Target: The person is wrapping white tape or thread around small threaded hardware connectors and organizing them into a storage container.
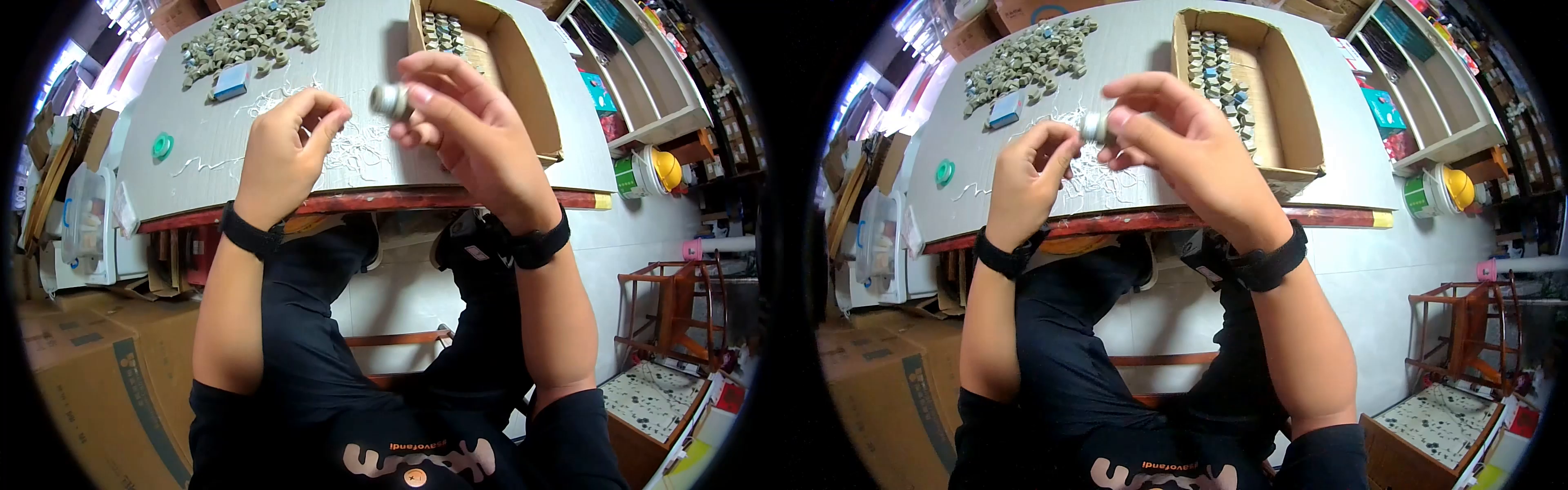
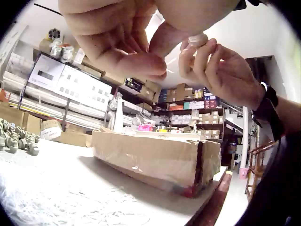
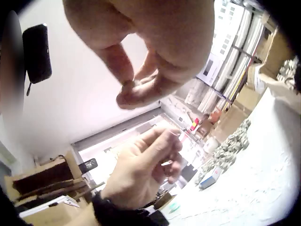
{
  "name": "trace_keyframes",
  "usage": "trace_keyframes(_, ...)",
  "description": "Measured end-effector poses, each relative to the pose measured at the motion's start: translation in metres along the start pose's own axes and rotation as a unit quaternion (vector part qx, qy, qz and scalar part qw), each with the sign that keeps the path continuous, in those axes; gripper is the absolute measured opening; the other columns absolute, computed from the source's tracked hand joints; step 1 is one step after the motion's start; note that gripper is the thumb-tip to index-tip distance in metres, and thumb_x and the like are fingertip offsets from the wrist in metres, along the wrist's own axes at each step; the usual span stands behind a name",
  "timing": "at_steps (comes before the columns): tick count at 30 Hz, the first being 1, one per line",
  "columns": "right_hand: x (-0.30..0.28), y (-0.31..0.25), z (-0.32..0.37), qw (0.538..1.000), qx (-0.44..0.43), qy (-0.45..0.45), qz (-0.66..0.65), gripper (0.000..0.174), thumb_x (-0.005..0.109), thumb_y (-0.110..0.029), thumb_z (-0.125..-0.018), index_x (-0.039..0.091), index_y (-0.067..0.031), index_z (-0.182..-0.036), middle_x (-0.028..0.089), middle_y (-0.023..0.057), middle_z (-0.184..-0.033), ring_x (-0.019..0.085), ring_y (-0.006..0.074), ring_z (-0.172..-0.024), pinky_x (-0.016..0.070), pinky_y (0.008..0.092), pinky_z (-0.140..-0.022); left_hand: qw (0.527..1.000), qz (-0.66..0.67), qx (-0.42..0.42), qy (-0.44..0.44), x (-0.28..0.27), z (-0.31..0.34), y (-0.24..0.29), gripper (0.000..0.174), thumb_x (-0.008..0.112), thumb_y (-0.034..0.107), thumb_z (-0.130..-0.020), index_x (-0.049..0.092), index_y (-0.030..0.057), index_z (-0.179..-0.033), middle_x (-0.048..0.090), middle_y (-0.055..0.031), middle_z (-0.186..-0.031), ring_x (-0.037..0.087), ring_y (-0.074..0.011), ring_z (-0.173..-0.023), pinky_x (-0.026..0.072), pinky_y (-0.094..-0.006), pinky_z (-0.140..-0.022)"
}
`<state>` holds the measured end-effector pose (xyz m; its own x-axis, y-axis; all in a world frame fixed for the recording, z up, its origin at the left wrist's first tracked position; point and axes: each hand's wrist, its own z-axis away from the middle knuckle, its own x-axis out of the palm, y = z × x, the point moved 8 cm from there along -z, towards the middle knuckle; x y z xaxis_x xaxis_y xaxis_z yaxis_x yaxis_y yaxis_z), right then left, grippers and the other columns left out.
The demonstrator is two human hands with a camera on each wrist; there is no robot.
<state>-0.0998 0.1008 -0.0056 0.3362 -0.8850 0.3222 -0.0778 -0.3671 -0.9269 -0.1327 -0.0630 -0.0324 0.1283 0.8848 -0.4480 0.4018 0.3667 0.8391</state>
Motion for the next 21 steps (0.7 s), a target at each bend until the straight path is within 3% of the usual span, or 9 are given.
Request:
trace_keyframes(3, -0.016, 0.002, -0.003, 0.996, 0.002, 0.052, -0.066, 0.033, 0.058, -0.015, -0.096, 0.053, 0.0027, -0.123, 0.062, 0.0098, -0.101, 0.065, 0.0151, -0.088, 0.0541, 0.0256, -0.082, 0.999, -0.04, 0.018, -0.024, 0.001, -0.002, -0.007, 0.012, 0.055, 0.011, -0.096, 0.06, 0.001, -0.094, 0.056, -0.0003, -0.078, 0.055, -0.0063, -0.068, 0.0425, -0.0205, -0.058)
trace_keyframes(6, -0.02, 0.011, -0.005, 0.992, 0.021, 0.051, -0.11, 0.032, 0.059, -0.013, -0.095, 0.055, 0.0051, -0.121, 0.065, 0.0108, -0.098, 0.066, 0.0159, -0.091, 0.054, 0.0254, -0.084, 0.997, -0.03, -0.073, -0.01, -0.011, -0.013, -0.04, 0.012, 0.055, 0.012, -0.096, 0.057, 0.0007, -0.097, 0.056, -0.0022, -0.081, 0.057, -0.0078, -0.077, 0.0448, -0.0221, -0.062)
trace_keyframes(9, -0.017, 0.02, -0.008, 0.987, 0.047, 0.068, -0.139, 0.032, 0.06, -0.013, -0.095, 0.056, 0.0067, -0.12, 0.065, 0.0108, -0.099, 0.066, 0.016, -0.091, 0.054, 0.0249, -0.085, 0.978, -0.182, 0.08, 0.058, -0.022, -0.025, -0.037, 0.016, 0.058, 0.012, -0.094, 0.057, 0.0017, -0.106, 0.059, -0.0047, -0.09, 0.059, -0.0102, -0.088, 0.0478, -0.0243, -0.071)
trace_keyframes(10, -0.016, 0.023, -0.008, 0.984, 0.058, 0.075, -0.148, 0.032, 0.06, -0.013, -0.095, 0.057, 0.0071, -0.119, 0.065, 0.0107, -0.1, 0.066, 0.0161, -0.09, 0.054, 0.0248, -0.085, 0.987, -0.137, 0.004, 0.078, -0.021, -0.023, -0.031, 0.025, 0.06, 0.011, -0.092, 0.058, 0.0041, -0.116, 0.062, -0.007, -0.102, 0.059, -0.0123, -0.097, 0.0485, -0.0267, -0.079)
trace_keyframes(13, -0.013, 0.027, -0.008, 0.988, 0.064, 0.087, -0.109, 0.038, 0.057, -0.012, -0.095, 0.051, 0.0065, -0.127, 0.065, 0.0127, -0.108, 0.066, 0.017, -0.095, 0.053, 0.0244, -0.088, 0.998, 0.044, 0.034, 0.036, -0.009, -0.018, -0.008, 0.032, 0.066, 0.013, -0.087, 0.061, 0.0077, -0.118, 0.065, -0.0071, -0.101, 0.062, -0.0142, -0.089, 0.0485, -0.0255, -0.073)
trace_keyframes(14, -0.012, 0.03, -0.008, 0.987, 0.07, 0.086, -0.116, 0.036, 0.06, -0.014, -0.094, 0.054, 0.0062, -0.123, 0.065, 0.0118, -0.105, 0.066, 0.0165, -0.094, 0.0531, 0.025, -0.087, 0.996, 0.071, 0.052, 0.017, -0.005, -0.015, 0.003, 0.036, 0.067, 0.011, -0.086, 0.062, 0.009, -0.121, 0.067, -0.0069, -0.103, 0.062, -0.0108, -0.086, 0.0487, -0.0246, -0.07)
trace_keyframes(17, -0.009, 0.033, -0.009, 0.986, 0.081, 0.083, -0.12, 0.033, 0.065, -0.02, -0.092, 0.061, 0.005, -0.113, 0.065, 0.0096, -0.1, 0.065, 0.015, -0.09, 0.053, 0.0258, -0.083, 0.992, 0.084, 0.083, 0.041, -0.003, -0.003, 0.03, 0.034, 0.068, 0.011, -0.086, 0.064, 0.0093, -0.12, 0.068, -0.0056, -0.096, 0.062, -0.01, -0.08, 0.048, -0.0234, -0.067)
trace_keyframes(18, -0.007, 0.033, -0.008, 0.988, 0.077, 0.08, -0.11, 0.033, 0.066, -0.021, -0.092, 0.061, 0.0045, -0.112, 0.066, 0.0094, -0.099, 0.065, 0.0144, -0.089, 0.0527, 0.0252, -0.082, 0.99, 0.094, 0.084, 0.063, -0.004, -0.001, 0.036, 0.028, 0.069, 0.01, -0.084, 0.069, 0.0099, -0.113, 0.068, -0.0039, -0.091, 0.062, -0.0094, -0.077, 0.047, -0.022, -0.065)
trace_keyframes(21, -0.006, 0.031, -0.009, 0.994, 0.064, 0.085, -0.04, 0.032, 0.068, -0.023, -0.091, 0.063, 0.0031, -0.108, 0.067, 0.0088, -0.097, 0.065, 0.0125, -0.087, 0.0517, 0.0235, -0.079, 0.993, -0.006, 0.114, 0.035, -0.008, 0.001, 0.041, 0.025, 0.067, 0.002, -0.086, 0.068, 0.0046, -0.111, 0.066, -0.0051, -0.1, 0.06, -0.01, -0.086, 0.0465, -0.022, -0.072)
